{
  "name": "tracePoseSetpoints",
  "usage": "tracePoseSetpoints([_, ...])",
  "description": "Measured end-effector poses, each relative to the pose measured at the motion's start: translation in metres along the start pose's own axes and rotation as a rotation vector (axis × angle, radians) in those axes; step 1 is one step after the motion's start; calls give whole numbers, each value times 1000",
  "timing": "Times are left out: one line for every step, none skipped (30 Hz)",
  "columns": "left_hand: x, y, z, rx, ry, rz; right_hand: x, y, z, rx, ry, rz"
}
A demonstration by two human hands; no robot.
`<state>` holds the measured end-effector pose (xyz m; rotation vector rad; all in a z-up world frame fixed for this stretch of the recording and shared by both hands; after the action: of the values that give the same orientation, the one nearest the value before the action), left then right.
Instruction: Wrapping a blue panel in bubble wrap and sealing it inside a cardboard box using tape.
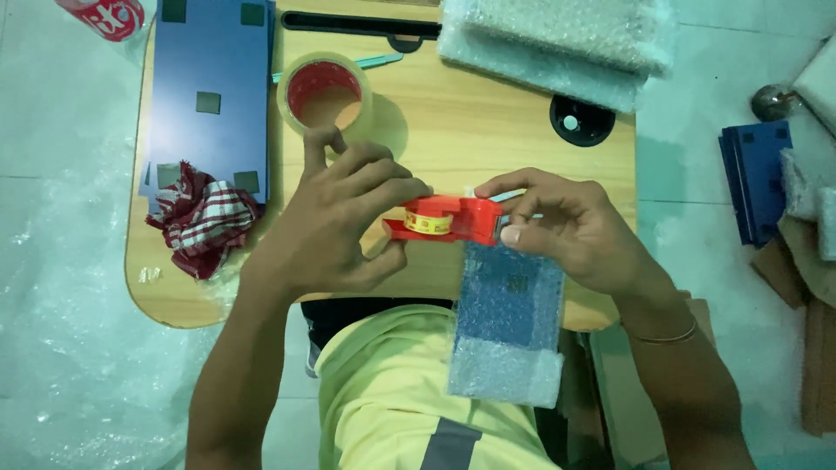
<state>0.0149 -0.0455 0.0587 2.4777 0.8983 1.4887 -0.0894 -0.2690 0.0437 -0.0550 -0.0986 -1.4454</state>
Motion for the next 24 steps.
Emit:
tracePoseSetpoints([0, -1, 1, 0, -1, 2, -1, -1, -2, -1, 1, -1])
tracePoseSetpoints([-1, -1, 2, -1, -10, -4, -1, -2, -4, 8, 49, -2])
tracePoseSetpoints([-1, -1, 3, -3, -20, -9, -2, -3, -6, 16, 97, -4])
tracePoseSetpoints([-1, -2, 3, -3, -21, -5, 0, -4, -11, 14, 99, -6])
tracePoseSetpoints([-1, -2, 4, 3, -33, 5, 1, -6, -15, 28, 120, -5])
tracePoseSetpoints([-2, -2, 4, 8, -45, 14, 3, -7, -20, 43, 140, -3])
tracePoseSetpoints([-4, -3, 4, 8, -46, 17, 3, -8, -20, 41, 142, -5])
tracePoseSetpoints([-5, -4, 5, 7, -54, 19, 2, -8, -20, 48, 157, 7])
tracePoseSetpoints([-7, -5, 5, 6, -62, 22, 2, -9, -19, 54, 172, 19])
tracePoseSetpoints([-6, -5, 5, 5, -62, 23, 2, -10, -20, 54, 172, 18])
tracePoseSetpoints([-6, -5, 4, -7, -67, 27, 2, -11, -23, 8, 242, -9])
tracePoseSetpoints([-5, -5, 4, -19, -73, 31, 3, -12, -25, -37, 312, -37])
tracePoseSetpoints([-6, -5, 4, -19, -73, 33, 2, -12, -24, -38, 313, -39])
tracePoseSetpoints([-6, -5, 4, -12, -78, 34, 0, -12, -23, -32, 345, -23])
tracePoseSetpoints([-7, -5, 4, -6, -84, 35, -2, -12, -22, -26, 376, -7])
tracePoseSetpoints([-7, -5, 4, -7, -85, 37, -1, -12, -25, -27, 377, -9])
tracePoseSetpoints([-8, -5, 4, -4, -93, 43, 0, -12, -27, -17, 374, -6])
tracePoseSetpoints([-8, -5, 5, 0, -102, 49, 0, -12, -29, -8, 370, -3])
tracePoseSetpoints([-10, -6, 5, 1, -103, 52, -1, -13, -30, -10, 371, -5])
tracePoseSetpoints([-11, -7, 6, 15, -108, 58, -1, -12, -31, -26, 353, -19])
tracePoseSetpoints([-12, -7, 7, 29, -113, 64, -1, -12, -33, -41, 334, -33])
tracePoseSetpoints([-12, -7, 7, 29, -113, 65, -2, -13, -33, -41, 334, -34])
tracePoseSetpoints([-11, -7, 7, 19, -122, 66, -2, -13, -33, -39, 325, -49])
tracePoseSetpoints([-11, -7, 7, 10, -131, 68, -2, -14, -34, -36, 317, -64])
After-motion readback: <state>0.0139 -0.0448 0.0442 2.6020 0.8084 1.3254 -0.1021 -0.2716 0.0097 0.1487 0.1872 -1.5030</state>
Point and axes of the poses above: each hand's wrist, its own y-axis towards the middle knuckle, its own x-axis out of the back of the hand, z = x × y, the point moved 4 cm from there along y, towards the middle knuckle, and after that the axes turned 5 degrees about x, right-handed, at the moved point
